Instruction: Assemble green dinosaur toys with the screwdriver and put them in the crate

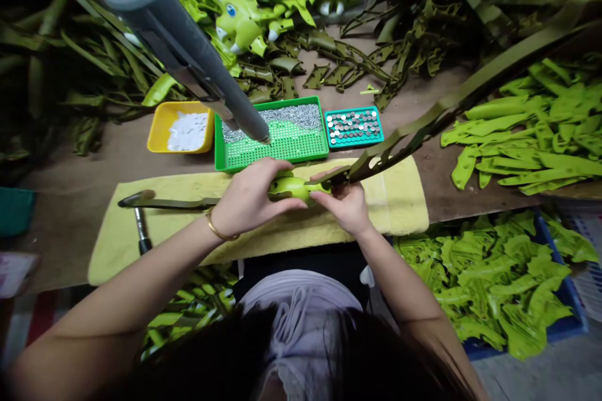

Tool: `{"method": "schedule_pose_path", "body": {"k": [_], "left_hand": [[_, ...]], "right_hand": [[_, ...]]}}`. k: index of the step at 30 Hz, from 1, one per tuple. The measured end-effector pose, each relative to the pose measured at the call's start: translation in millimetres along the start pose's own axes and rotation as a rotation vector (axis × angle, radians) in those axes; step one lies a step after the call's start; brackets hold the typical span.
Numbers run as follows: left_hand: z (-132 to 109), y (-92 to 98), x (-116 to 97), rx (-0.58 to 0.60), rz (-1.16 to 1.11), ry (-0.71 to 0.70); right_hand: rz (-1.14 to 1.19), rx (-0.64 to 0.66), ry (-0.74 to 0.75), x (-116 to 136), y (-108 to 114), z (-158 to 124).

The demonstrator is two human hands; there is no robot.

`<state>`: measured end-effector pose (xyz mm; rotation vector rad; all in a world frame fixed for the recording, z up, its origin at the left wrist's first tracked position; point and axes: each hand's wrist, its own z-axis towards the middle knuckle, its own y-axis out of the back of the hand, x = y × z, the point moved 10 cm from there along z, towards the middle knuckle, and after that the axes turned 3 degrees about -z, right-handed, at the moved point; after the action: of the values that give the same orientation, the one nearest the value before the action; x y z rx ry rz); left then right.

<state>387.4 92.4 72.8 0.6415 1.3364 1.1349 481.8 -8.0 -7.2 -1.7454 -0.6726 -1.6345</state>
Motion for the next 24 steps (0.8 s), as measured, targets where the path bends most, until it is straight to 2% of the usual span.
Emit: {"method": "schedule_pose_path", "body": {"k": [3,5,6,8,9,10,11,12,14,17,19,21,24], "left_hand": [[5,-6.6,0,0.235,0.155,-0.052],[6,-12.9,8,0.376,0.183,-0.043],[7,-14.6,12,0.414,0.173,-0.030],[9,-15.3,18,0.431,0.147,-0.011],[10,-15.4,19,0.429,0.137,-0.011],[11,-15.5,19,0.428,0.130,-0.013],[10,-15.5,19,0.429,0.127,-0.013],[10,-15.5,18,0.433,0.128,-0.013],[9,-15.3,16,0.442,0.132,-0.013],[9,-14.9,15,0.449,0.125,-0.019],[11,-15.2,18,0.448,0.100,-0.014],[14,-15.8,24,0.447,0.064,0.001],[22,-18.5,31,0.451,0.002,0.022]], "right_hand": [[-0.136,0.198,-0.034,10,-11,11],[-0.234,0.294,-0.044,18,-6,43],[-0.355,0.265,-0.023,23,3,70],[-0.434,0.049,0.048,38,32,138],[-0.591,-0.076,0.091,45,44,171],[-0.764,-0.123,0.124,48,46,203],[-0.943,-0.099,0.145,46,40,231],[-1.112,-0.016,0.149,38,28,254],[-1.382,0.139,0.132,19,8,279],[-1.532,0.201,0.184,9,-5,274],[-1.462,0.151,0.261,19,0,258],[-1.238,-0.022,0.310,42,29,237],[-0.816,-0.421,0.349,80,108,189]]}}
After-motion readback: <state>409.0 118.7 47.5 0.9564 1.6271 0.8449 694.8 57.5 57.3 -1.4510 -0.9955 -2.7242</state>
